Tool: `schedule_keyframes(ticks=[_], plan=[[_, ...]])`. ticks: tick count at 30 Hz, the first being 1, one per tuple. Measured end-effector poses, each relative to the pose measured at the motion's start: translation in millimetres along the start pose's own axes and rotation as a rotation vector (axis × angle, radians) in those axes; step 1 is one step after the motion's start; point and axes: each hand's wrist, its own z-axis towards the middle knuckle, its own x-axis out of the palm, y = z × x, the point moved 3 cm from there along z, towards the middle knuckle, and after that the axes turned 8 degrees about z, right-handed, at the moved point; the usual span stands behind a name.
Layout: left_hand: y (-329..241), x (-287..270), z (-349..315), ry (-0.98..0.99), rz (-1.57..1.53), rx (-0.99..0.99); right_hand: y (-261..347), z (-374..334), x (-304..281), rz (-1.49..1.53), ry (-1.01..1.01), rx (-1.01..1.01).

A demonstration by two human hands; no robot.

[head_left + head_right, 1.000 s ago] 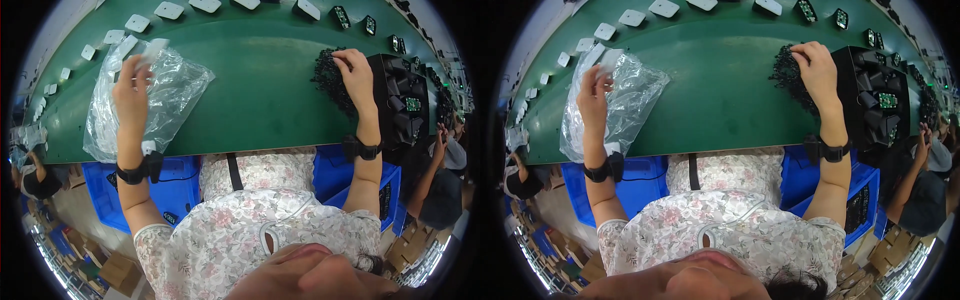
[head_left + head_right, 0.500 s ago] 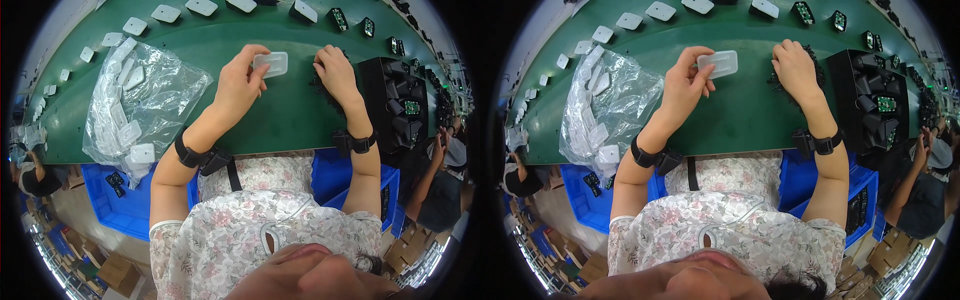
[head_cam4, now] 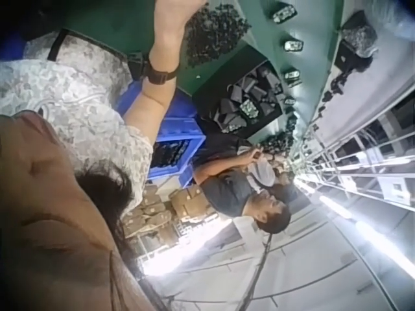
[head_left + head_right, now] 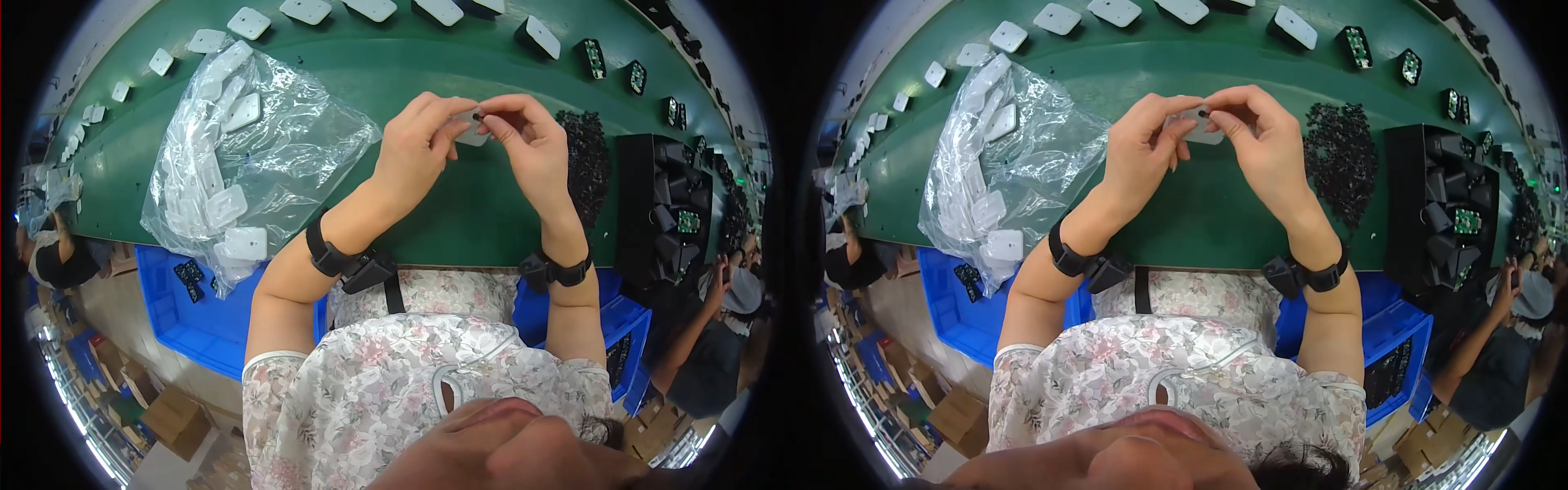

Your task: The person picks up a white plastic plate, inserts a small black component into it by hand, and then presses the plate onto a black housing before placing the assembled unit onto the conveyor belt.

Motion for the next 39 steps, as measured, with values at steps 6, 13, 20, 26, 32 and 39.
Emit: schedule_keyframes(ticks=[6,13,20,26,32,39], plan=[[-7,-5,-3,-0.02,0.143,0.147,0,-6,6,-0.135,-0.015,-0.063],[-5,2,-11,0.006,-0.324,-0.176,10,-10,2,-0.391,-0.067,-0.183],[9,4,-11,0.18,-0.429,-0.371,14,-14,2,-0.445,-0.061,-0.235],[5,3,-11,0.137,-0.54,-0.415,14,-17,7,-0.49,-0.033,-0.258],[2,7,-12,0.065,-0.526,-0.151,13,-14,3,-0.466,-0.056,-0.136],[3,5,-12,-0.016,-0.313,0.003,-13,-12,3,0.044,-0.067,0.144]])
